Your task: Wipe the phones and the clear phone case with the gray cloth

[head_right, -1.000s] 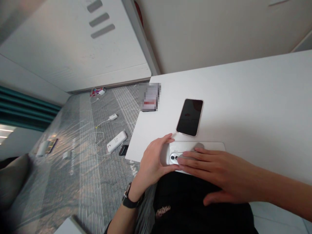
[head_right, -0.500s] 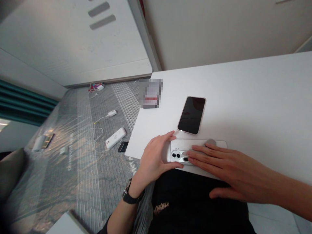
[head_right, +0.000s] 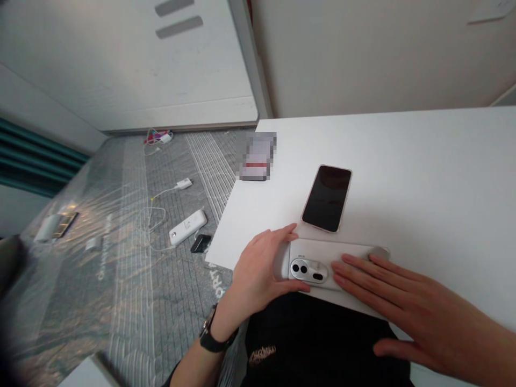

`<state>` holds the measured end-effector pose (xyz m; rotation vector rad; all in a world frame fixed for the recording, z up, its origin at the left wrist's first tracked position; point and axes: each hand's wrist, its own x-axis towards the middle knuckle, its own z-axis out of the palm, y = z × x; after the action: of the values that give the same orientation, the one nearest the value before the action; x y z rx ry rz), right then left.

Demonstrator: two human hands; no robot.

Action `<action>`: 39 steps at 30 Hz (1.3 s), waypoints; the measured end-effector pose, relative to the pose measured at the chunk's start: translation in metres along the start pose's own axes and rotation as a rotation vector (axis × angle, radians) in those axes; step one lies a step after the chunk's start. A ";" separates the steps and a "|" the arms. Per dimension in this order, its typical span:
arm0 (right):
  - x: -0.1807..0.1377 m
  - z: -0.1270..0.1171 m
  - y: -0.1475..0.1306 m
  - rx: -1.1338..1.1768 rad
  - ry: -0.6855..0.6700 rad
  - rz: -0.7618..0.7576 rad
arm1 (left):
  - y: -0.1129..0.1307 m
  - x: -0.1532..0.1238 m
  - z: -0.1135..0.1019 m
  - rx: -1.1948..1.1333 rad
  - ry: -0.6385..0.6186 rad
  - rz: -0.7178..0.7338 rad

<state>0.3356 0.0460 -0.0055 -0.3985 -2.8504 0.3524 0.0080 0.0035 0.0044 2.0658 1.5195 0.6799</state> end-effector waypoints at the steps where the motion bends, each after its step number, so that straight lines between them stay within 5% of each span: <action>1: -0.003 -0.001 -0.002 -0.007 -0.001 0.013 | 0.000 0.000 0.000 0.000 0.002 0.002; 10: 0.082 0.012 0.002 0.037 0.022 -0.036 | -0.002 -0.003 0.000 0.035 0.014 0.009; 20: -0.016 0.000 0.001 -0.062 0.026 0.089 | 0.000 -0.001 -0.002 0.034 -0.008 -0.028; 28: 0.083 0.010 0.004 0.204 -0.037 -0.032 | -0.006 -0.005 -0.002 0.057 0.020 0.022; 30: 0.076 0.009 0.007 0.183 -0.024 -0.036 | -0.005 -0.006 -0.002 0.044 0.024 0.015; 36: -0.010 -0.004 0.004 -0.074 0.057 0.046 | 0.001 -0.001 -0.003 0.029 -0.034 -0.023; 39: -0.008 -0.004 0.003 -0.093 0.055 0.039 | 0.000 0.002 -0.004 0.022 -0.046 -0.024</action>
<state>0.3448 0.0468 -0.0044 -0.4746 -2.8157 0.2135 0.0063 0.0052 0.0076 2.0616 1.5308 0.6054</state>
